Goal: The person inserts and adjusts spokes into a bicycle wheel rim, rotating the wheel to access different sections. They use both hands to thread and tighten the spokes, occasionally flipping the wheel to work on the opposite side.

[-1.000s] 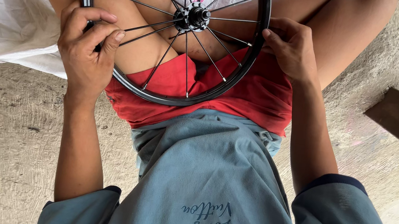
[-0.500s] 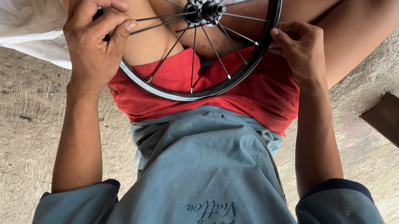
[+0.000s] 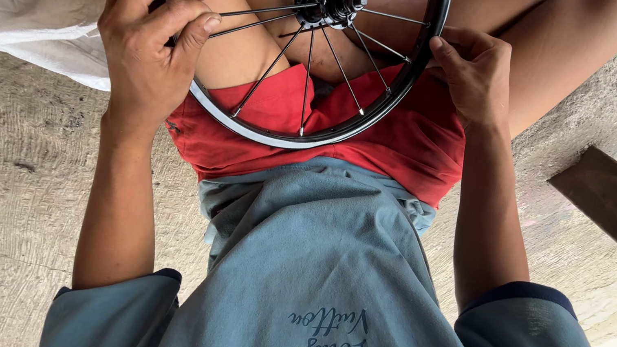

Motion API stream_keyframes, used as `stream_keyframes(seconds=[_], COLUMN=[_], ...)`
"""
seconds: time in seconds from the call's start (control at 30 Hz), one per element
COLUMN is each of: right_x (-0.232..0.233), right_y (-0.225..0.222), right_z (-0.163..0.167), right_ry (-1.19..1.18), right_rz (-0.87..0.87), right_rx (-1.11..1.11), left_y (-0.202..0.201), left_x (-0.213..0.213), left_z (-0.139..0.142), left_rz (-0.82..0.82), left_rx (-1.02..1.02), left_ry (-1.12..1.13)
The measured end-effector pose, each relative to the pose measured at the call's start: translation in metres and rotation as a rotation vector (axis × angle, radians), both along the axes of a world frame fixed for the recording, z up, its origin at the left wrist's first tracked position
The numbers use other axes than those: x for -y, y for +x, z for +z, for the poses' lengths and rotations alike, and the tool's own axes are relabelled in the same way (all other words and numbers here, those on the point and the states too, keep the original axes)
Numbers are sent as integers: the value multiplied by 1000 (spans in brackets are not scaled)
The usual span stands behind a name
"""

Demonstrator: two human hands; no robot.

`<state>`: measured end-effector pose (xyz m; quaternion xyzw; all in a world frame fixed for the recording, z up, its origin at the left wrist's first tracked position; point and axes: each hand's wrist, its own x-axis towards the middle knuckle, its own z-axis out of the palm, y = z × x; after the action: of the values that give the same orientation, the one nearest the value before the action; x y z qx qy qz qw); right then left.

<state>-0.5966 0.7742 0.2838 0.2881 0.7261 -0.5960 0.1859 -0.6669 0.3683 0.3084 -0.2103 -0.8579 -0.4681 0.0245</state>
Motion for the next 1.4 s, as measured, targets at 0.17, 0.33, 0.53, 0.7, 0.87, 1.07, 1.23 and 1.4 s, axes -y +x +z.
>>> stream_keyframes(seconds=[0.17,0.33,0.53,0.7,0.87,1.07,1.23,1.4], right_x=[4,9,14,16,13,11,13,13], right_y=[4,6,5,8,9,0,1,1], right_z=[-2,3,8,7,5,3,1,0], right_ry=[-11,-13,-154,-187,-284,-293,-280,-279], right_rz=[17,-3,-73,-82,-105,19,-7,20], right_rx=[-87,-116,-123,-176,-161,-31,-18,-8], left_y=[0,0,2,1,2,7,11,12], left_x=[3,5,9,13,16,23,27,29], left_z=[2,0,1,1,-3,-10,-16,-22], left_rz=[-3,6,3,0,-10,3,12,27], left_rx=[2,-7,-14,-33,-47,-51,-70,-91], left_ry=[-2,33,34,48,93,36,4,-17])
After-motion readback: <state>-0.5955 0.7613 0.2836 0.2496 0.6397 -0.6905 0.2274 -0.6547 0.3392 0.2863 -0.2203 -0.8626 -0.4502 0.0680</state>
